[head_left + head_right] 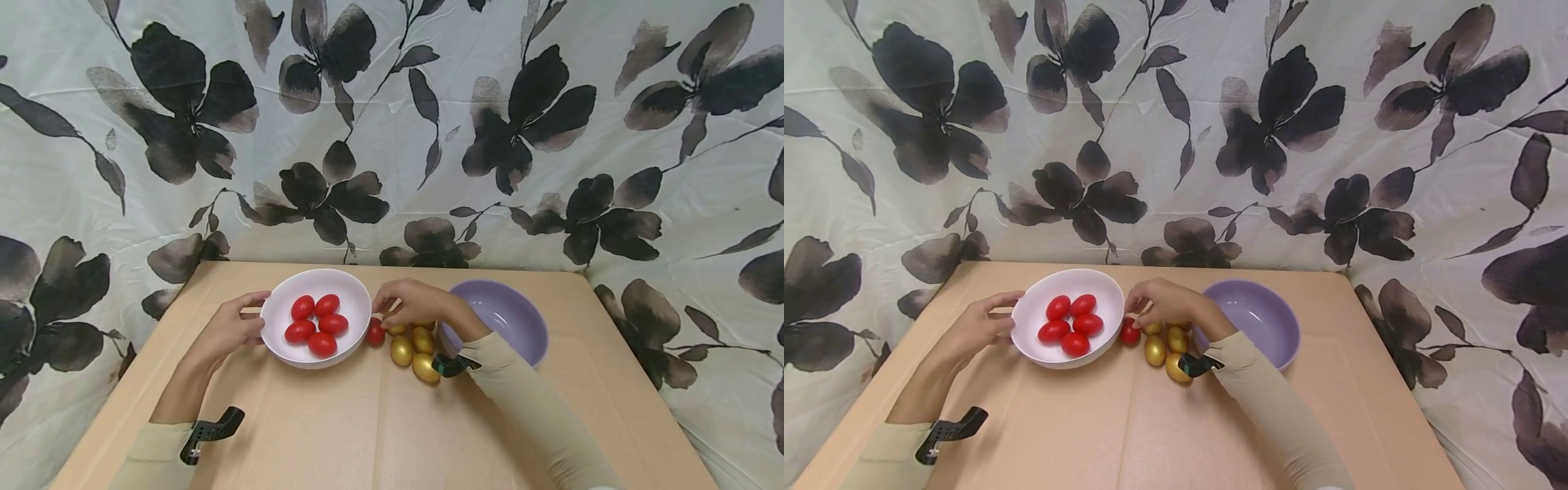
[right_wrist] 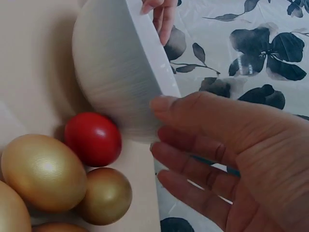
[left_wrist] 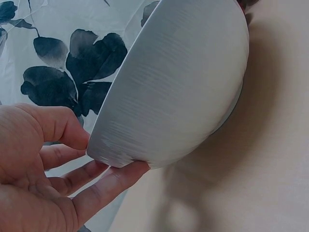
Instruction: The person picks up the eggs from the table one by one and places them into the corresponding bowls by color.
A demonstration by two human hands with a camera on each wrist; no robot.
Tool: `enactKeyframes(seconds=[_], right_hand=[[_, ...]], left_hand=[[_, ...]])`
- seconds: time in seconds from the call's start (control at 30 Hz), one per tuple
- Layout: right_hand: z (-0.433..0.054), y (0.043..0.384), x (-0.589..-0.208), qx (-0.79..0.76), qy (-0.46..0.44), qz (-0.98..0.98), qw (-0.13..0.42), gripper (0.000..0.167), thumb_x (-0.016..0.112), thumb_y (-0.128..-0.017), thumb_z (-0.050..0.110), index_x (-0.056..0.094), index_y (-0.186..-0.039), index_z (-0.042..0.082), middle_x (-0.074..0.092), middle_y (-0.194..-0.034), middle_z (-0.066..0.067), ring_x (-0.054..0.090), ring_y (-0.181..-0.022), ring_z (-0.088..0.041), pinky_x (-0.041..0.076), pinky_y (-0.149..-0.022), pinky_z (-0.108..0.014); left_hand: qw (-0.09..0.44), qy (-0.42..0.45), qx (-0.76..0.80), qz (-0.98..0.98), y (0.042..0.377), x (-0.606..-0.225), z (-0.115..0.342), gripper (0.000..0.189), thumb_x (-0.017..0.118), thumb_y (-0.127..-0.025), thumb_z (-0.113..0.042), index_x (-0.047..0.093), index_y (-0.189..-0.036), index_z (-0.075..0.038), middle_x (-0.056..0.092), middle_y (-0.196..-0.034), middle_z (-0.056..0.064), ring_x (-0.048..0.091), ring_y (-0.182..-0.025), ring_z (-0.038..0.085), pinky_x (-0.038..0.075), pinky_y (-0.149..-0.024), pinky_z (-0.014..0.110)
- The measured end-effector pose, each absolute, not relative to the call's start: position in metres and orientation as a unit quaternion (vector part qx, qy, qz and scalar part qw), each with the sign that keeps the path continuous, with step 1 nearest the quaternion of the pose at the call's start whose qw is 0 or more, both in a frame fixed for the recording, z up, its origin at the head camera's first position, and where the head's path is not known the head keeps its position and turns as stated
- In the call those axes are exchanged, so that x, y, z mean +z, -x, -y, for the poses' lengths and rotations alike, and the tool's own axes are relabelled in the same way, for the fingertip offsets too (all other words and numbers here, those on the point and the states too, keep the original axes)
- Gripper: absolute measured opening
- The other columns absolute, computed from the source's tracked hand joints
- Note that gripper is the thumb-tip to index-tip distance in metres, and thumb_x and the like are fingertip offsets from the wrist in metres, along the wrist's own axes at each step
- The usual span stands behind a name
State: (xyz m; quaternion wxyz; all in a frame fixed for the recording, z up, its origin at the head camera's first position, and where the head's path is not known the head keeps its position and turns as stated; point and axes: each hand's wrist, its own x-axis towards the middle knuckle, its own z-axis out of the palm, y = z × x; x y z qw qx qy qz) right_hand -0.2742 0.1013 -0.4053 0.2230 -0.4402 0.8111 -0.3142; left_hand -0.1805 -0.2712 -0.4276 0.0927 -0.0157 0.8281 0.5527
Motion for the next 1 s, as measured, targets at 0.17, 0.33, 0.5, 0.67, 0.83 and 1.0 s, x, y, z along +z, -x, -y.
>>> enactKeyframes(seconds=[0.17,0.33,0.5,0.67,0.83,1.0], right_hand=[[-0.099,0.276,-0.415,-0.289,0.438,-0.823,0.22,0.033,0.078,-0.087,0.011,0.07,-0.117,0.0,0.07,-0.118,-0.015,0.066,-0.113,-0.032,0.059,-0.094,-0.04],[-0.094,0.278,-0.422,-0.229,0.426,-0.855,0.185,0.033,0.078,-0.086,0.016,0.073,-0.118,0.008,0.071,-0.118,-0.005,0.065,-0.112,-0.026,0.055,-0.099,-0.038],[-0.088,0.275,-0.428,-0.194,0.402,-0.878,0.174,0.036,0.08,-0.085,0.02,0.073,-0.119,0.011,0.071,-0.118,-0.003,0.063,-0.109,-0.025,0.051,-0.099,-0.034],[-0.081,0.272,-0.436,-0.157,0.392,-0.893,0.157,0.034,0.084,-0.083,0.031,0.075,-0.113,0.019,0.071,-0.109,0.005,0.062,-0.099,-0.016,0.052,-0.088,-0.03],[-0.077,0.272,-0.44,-0.138,0.377,-0.902,0.158,0.038,0.086,-0.078,0.044,0.073,-0.107,0.023,0.069,-0.095,0.006,0.059,-0.087,-0.01,0.05,-0.075,-0.028],[-0.073,0.273,-0.442,-0.119,0.373,-0.906,0.162,0.042,0.086,-0.077,0.047,0.072,-0.108,0.023,0.066,-0.089,0.009,0.058,-0.085,-0.01,0.05,-0.071,-0.027]], left_hand=[[0.092,0.017,0.552,-0.828,0.18,-0.428,0.271,0.065,0.053,-0.093,0.0,0.035,-0.156,-0.001,0.036,-0.153,0.029,0.053,-0.127,0.049,0.063,-0.081,0.044],[0.091,0.016,0.553,-0.828,0.181,-0.428,0.271,0.065,0.053,-0.093,0.0,0.035,-0.155,-0.001,0.037,-0.152,0.029,0.055,-0.126,0.048,0.063,-0.08,0.043],[0.092,0.016,0.55,-0.83,0.181,-0.427,0.271,0.065,0.053,-0.093,0.0,0.035,-0.155,-0.001,0.037,-0.152,0.029,0.055,-0.126,0.048,0.063,-0.081,0.044],[0.096,0.017,0.549,-0.83,0.18,-0.426,0.271,0.065,0.054,-0.093,-0.001,0.035,-0.156,-0.002,0.036,-0.153,0.029,0.052,-0.128,0.049,0.063,-0.081,0.044],[0.097,0.017,0.547,-0.831,0.181,-0.427,0.272,0.066,0.054,-0.094,-0.001,0.034,-0.156,-0.002,0.036,-0.153,0.028,0.052,-0.128,0.049,0.063,-0.081,0.044],[0.097,0.017,0.547,-0.832,0.181,-0.429,0.273,0.066,0.054,-0.093,-0.001,0.034,-0.157,-0.002,0.036,-0.153,0.029,0.052,-0.128,0.048,0.062,-0.082,0.045]])
